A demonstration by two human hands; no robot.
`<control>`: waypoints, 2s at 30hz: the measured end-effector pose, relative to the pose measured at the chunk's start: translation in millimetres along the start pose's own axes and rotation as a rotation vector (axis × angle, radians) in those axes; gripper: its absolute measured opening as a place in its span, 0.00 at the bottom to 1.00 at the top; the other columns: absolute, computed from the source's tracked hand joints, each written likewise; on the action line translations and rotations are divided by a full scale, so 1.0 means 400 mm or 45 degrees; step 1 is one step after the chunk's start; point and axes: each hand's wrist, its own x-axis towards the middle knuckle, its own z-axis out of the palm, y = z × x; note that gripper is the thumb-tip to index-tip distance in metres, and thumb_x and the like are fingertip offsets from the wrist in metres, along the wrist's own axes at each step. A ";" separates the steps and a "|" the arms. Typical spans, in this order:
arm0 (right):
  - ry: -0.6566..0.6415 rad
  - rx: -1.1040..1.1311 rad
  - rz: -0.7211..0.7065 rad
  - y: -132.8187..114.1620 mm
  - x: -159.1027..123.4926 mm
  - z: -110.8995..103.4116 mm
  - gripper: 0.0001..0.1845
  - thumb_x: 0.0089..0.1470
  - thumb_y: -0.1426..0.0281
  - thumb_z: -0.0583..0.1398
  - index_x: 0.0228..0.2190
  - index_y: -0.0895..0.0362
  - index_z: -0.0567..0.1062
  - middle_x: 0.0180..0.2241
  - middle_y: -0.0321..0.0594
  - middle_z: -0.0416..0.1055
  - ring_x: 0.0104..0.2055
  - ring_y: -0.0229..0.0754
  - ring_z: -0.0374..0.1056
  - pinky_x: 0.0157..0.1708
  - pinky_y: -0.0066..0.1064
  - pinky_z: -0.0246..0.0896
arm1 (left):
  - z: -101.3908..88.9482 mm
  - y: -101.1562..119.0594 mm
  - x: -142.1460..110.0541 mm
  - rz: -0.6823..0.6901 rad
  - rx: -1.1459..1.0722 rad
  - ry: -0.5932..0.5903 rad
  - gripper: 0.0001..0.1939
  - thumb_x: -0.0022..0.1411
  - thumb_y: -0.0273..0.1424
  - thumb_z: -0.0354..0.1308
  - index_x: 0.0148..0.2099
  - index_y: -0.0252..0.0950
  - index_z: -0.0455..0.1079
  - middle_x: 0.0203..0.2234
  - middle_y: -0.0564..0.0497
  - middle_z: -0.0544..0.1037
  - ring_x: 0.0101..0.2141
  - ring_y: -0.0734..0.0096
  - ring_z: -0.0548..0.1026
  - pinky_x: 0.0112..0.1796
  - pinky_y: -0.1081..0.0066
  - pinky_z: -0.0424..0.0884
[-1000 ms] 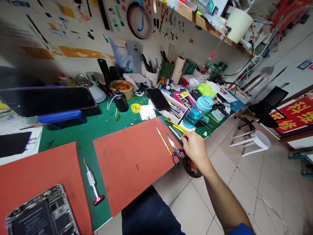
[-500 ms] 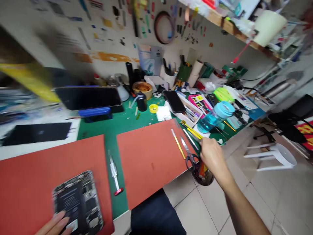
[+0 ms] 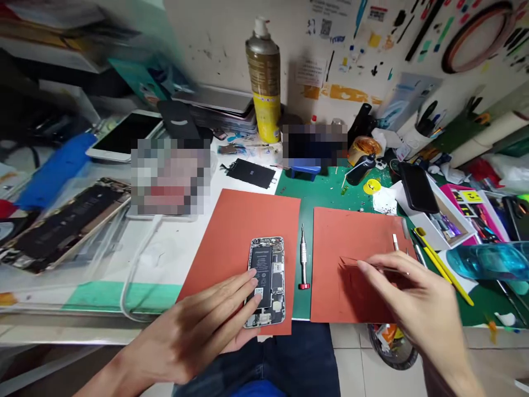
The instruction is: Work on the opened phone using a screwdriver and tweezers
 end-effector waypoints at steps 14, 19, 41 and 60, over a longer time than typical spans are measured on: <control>-0.243 0.770 -0.025 -0.167 0.109 0.270 0.03 0.60 0.69 0.73 0.37 0.48 0.88 0.41 0.36 0.86 0.43 0.44 0.84 0.45 0.31 0.83 | 0.021 0.005 -0.004 -0.083 -0.039 0.087 0.22 0.71 0.36 0.68 0.57 0.21 0.77 0.50 0.30 0.85 0.55 0.37 0.82 0.50 0.52 0.86; -0.115 0.782 -0.089 -0.134 0.077 0.306 0.07 0.60 0.72 0.73 0.39 0.47 0.87 0.40 0.34 0.86 0.42 0.43 0.85 0.45 0.32 0.84 | 0.020 0.005 -0.003 -0.124 -0.053 0.130 0.20 0.71 0.36 0.68 0.55 0.22 0.78 0.49 0.33 0.86 0.54 0.40 0.83 0.49 0.56 0.87; -0.131 0.754 0.059 -0.153 0.083 0.321 0.02 0.59 0.70 0.73 0.33 0.51 0.87 0.34 0.37 0.85 0.33 0.45 0.85 0.36 0.32 0.84 | 0.026 0.017 -0.009 -0.182 0.001 0.081 0.15 0.77 0.35 0.61 0.53 0.26 0.78 0.48 0.39 0.87 0.55 0.51 0.84 0.51 0.61 0.82; -0.062 0.685 -0.018 -0.157 0.073 0.314 0.02 0.59 0.71 0.73 0.35 0.51 0.86 0.33 0.37 0.86 0.33 0.48 0.85 0.34 0.34 0.86 | 0.029 0.018 -0.013 -0.170 0.010 0.067 0.17 0.75 0.36 0.64 0.55 0.26 0.78 0.49 0.39 0.87 0.55 0.51 0.83 0.53 0.61 0.82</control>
